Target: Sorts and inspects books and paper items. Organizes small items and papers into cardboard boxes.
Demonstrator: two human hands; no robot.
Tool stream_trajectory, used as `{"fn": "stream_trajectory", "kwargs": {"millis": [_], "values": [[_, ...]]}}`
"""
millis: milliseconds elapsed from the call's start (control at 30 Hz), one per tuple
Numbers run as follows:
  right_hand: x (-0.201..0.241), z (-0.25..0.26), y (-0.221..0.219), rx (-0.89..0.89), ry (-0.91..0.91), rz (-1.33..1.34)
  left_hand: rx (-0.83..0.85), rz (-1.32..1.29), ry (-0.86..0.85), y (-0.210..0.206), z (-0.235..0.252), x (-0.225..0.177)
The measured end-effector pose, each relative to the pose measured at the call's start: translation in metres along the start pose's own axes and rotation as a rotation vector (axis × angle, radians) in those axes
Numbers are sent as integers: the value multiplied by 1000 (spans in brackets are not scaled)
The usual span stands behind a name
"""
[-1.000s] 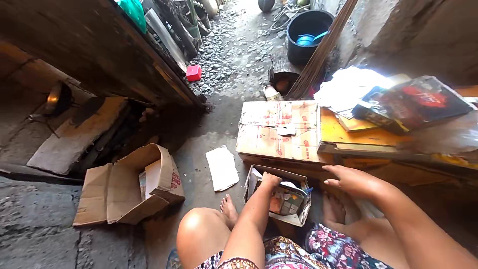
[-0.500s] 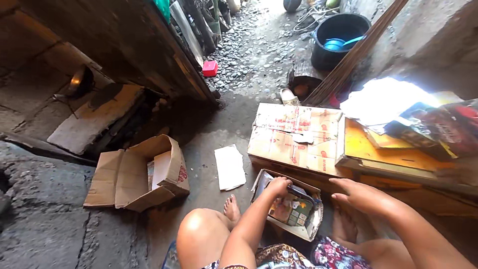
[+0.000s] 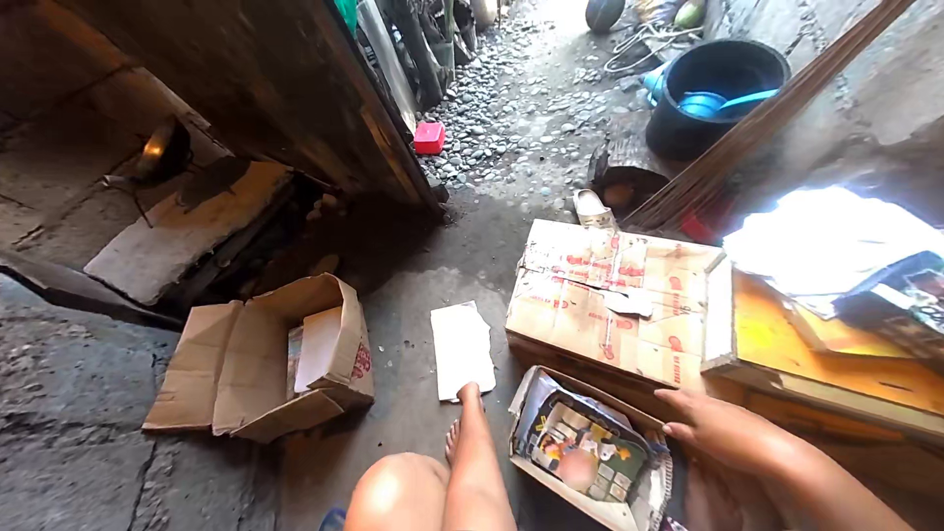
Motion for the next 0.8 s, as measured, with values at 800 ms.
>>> {"fn": "stream_trajectory", "kwargs": {"millis": [800], "values": [[18,34,-2,77,0,-52,-360,-17,-306,22,5,-56]]}}
Point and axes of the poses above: each hand's wrist, its own z-axis towards the middle knuckle, its own y-axis out of the back of the hand, x = y × z, the point moved 1 cm from there along z, towards the middle knuckle, and after that the axes turned 11 degrees about -z, right-handed, at the moved point
